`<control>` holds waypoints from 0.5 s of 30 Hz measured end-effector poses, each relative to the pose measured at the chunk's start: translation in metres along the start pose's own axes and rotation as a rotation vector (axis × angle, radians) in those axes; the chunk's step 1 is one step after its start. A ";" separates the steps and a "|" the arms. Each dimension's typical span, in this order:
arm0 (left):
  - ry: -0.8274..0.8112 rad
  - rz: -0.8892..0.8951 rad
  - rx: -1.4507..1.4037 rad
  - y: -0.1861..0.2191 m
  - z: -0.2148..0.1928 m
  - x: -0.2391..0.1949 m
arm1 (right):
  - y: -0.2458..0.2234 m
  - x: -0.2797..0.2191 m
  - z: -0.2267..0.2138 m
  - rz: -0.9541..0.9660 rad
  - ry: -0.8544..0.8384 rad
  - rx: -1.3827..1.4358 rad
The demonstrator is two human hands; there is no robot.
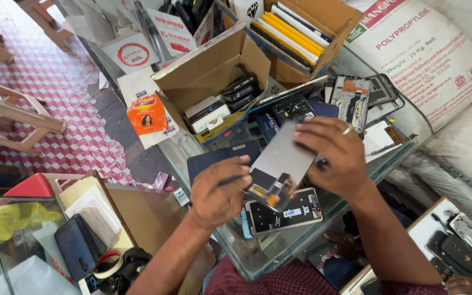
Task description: The person sorts through various electronic components and accessories on a cluttered workbench. They pick up and inspect phone cases, batteries, and small boxes, moving them around and placing them into cardboard boxes.
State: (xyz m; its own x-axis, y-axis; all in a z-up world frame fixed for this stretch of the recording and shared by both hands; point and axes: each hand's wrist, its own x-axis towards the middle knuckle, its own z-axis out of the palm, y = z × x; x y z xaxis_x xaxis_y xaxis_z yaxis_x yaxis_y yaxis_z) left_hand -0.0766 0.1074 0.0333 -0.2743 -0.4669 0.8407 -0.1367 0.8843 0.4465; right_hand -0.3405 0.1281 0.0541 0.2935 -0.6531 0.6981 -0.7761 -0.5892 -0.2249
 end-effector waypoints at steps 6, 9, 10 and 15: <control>0.248 -0.913 -0.729 -0.007 0.021 -0.011 | 0.020 -0.008 0.004 0.728 0.101 0.833; 0.301 -1.007 -0.856 -0.013 0.025 -0.009 | 0.023 -0.007 0.007 0.745 0.086 0.855; 0.298 -1.012 -0.858 -0.014 0.025 -0.009 | 0.022 -0.006 0.008 0.753 0.082 0.859; 0.308 -1.053 -0.847 -0.013 0.024 -0.012 | 0.023 -0.008 0.010 0.780 0.067 0.921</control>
State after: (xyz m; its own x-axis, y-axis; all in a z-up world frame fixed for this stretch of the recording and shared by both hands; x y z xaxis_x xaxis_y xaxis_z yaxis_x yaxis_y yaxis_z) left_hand -0.0949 0.1017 0.0104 -0.1694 -0.9853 -0.0216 0.4981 -0.1044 0.8608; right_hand -0.3550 0.1153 0.0371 -0.1277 -0.9742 0.1863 -0.0347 -0.1834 -0.9824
